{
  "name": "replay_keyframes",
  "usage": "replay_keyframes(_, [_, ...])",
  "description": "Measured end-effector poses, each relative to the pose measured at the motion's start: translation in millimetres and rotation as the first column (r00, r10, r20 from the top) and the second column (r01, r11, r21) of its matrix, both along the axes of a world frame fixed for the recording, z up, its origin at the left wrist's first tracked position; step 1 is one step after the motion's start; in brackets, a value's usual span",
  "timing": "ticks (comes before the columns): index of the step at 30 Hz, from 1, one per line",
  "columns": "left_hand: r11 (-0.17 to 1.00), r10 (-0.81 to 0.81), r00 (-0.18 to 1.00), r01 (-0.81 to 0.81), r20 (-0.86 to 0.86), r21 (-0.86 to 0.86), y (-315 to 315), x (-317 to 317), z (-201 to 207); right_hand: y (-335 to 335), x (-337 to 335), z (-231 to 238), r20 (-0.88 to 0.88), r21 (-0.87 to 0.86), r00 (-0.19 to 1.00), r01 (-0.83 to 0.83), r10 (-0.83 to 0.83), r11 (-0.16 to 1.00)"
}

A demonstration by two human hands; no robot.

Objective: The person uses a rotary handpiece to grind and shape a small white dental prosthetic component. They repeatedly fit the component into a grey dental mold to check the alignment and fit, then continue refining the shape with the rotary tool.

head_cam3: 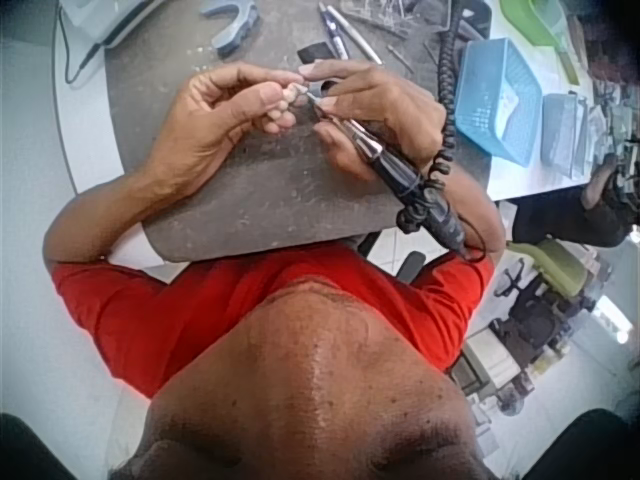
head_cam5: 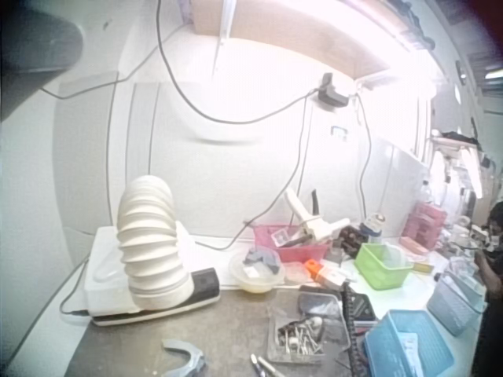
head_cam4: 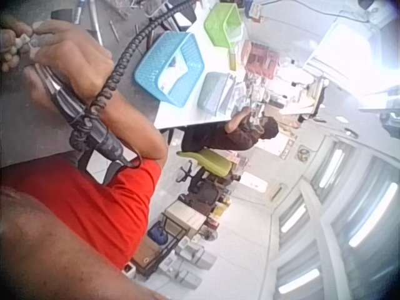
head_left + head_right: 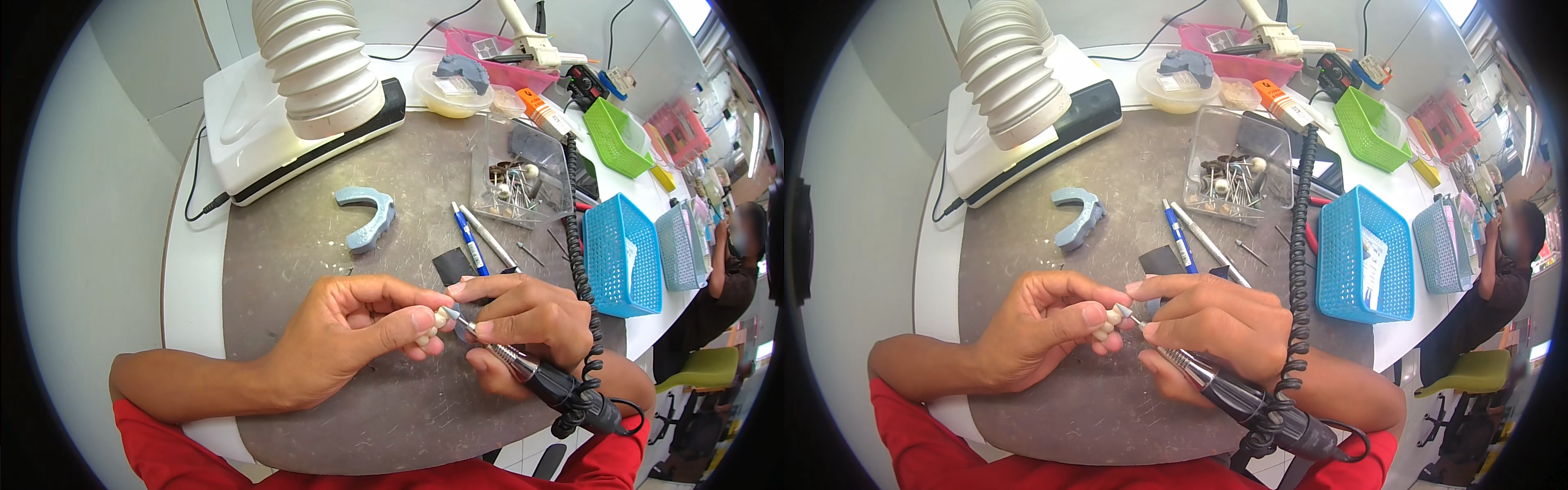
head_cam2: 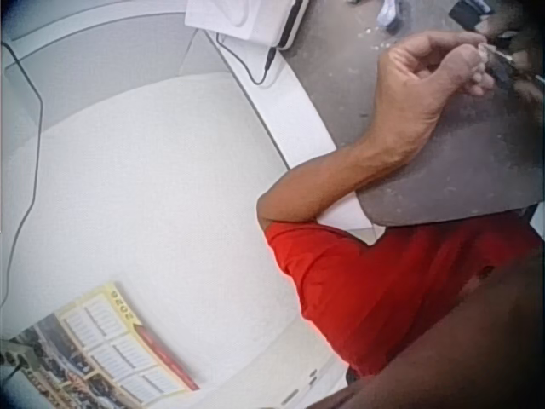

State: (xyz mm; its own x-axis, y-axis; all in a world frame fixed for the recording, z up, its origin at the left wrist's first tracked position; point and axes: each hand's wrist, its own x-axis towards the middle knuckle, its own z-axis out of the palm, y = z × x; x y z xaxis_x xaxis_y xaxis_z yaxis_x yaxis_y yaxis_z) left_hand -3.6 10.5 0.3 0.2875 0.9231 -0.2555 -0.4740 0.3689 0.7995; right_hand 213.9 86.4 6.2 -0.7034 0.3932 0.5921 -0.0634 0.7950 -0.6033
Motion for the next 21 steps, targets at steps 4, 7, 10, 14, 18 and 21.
replay_keyframes(4, [1.0,0.002,1.0,-0.002,-0.003,-0.004,-0.9,-0.7,0.0,0.2,0.5,0.4,0.027,0.007,0.999,-0.019,0.019,1.0])
replay_keyframes(7, [1.0,-0.008,1.0,0.008,0.005,0.007,-0.2,-0.2,0.1,1.3,2.5,2.2,0.041,0.012,0.999,-0.018,0.018,1.0])
replay_keyframes(10, [1.0,0.006,1.0,-0.006,0.014,0.027,-0.1,1.1,-2.2,1.0,2.2,3.9,0.029,-0.027,0.997,-0.066,0.067,0.997])
replay_keyframes(14, [1.0,-0.01,1.0,0.009,0.025,0.023,-0.2,0.8,-0.7,1.3,5.9,-4.2,-0.006,-0.041,1.0,-0.02,0.02,0.999])
replay_keyframes(18, [1.0,-0.01,1.0,0.01,0.02,0.021,0.3,1.2,-0.5,-0.4,4.7,0.3,0.028,-0.038,0.999,-0.027,0.028,0.999])
replay_keyframes(21, [1.0,-0.018,1.0,0.018,0.017,0.02,0.9,1.0,-0.8,-1.5,5.0,2.4,0.039,-0.015,0.999,-0.016,0.017,1.0])
